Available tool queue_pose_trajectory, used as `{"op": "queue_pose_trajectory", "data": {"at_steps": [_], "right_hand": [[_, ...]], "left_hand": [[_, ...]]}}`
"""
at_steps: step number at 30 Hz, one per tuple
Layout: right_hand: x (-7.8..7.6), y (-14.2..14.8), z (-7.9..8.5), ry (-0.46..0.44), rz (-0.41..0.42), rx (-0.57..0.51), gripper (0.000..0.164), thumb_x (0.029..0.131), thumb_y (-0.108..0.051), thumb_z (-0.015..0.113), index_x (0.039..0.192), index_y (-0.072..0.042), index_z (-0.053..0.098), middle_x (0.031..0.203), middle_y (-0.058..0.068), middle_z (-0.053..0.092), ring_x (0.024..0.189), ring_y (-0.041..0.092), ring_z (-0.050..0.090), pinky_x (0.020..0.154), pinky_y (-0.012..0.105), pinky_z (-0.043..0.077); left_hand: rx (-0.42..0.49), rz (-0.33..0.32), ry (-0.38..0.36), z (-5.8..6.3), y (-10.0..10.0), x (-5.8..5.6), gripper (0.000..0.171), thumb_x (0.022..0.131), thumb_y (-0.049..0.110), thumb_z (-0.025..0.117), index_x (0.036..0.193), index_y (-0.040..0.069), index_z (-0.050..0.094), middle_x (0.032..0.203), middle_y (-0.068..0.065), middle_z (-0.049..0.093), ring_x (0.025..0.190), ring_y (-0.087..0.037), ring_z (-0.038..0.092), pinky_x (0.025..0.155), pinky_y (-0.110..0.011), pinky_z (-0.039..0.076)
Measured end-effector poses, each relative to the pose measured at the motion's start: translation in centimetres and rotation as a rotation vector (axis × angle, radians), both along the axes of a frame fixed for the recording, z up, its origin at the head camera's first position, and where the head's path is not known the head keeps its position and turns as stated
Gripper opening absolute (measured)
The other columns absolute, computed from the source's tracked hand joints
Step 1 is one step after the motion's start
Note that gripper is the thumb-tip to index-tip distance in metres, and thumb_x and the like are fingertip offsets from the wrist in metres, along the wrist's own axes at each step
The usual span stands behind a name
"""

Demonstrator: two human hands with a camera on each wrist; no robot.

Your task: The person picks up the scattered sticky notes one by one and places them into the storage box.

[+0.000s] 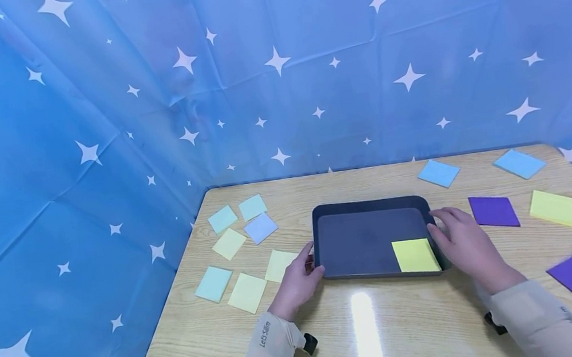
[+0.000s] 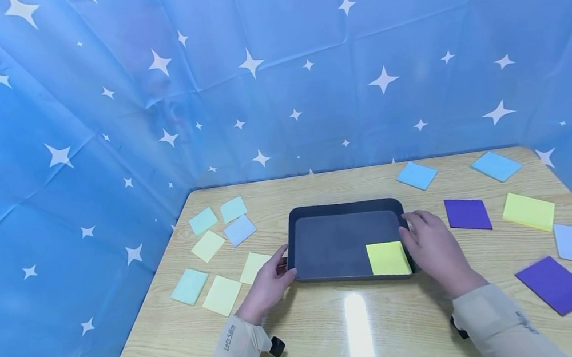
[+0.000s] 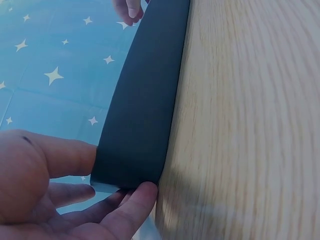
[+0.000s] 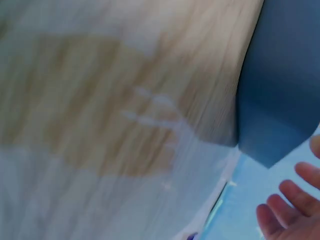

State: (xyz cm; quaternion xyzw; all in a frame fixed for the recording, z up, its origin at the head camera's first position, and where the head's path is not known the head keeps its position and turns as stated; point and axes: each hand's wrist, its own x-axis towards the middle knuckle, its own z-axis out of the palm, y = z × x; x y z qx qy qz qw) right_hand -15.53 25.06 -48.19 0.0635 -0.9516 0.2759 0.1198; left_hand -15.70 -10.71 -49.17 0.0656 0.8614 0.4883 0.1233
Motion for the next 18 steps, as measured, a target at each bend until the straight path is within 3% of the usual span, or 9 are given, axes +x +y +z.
{"op": "queue_pose_trajectory", "data": {"at_steps": [7, 18], "right_hand": [[0.0, 2.5, -0.1, -0.067, -0.048, -0.034, 0.052, 0.107, -0.03, 0.045, 0.138, 0.011, 0.049, 0.139, 0.042, 0.042, 0.127, 0.062, 0.037, 0.099, 0.075, 0.033], [0.2, 6.5, -0.3, -0.1, -0.107, 0.013, 0.061, 0.107, -0.035, 0.043, 0.142, 0.015, 0.043, 0.139, 0.044, 0.039, 0.123, 0.064, 0.036, 0.098, 0.076, 0.031]], "left_hand": [[-0.004, 0.005, -0.011, -0.1, -0.1, 0.0, 0.063, 0.102, 0.017, 0.059, 0.159, 0.011, 0.032, 0.134, -0.016, 0.061, 0.127, -0.03, 0.06, 0.107, -0.047, 0.048], [0.029, 0.007, -0.01, -0.3, -0.1, 0.0, 0.064, 0.102, 0.017, 0.059, 0.159, 0.011, 0.032, 0.131, -0.015, 0.062, 0.126, -0.029, 0.059, 0.108, -0.046, 0.048]]}}
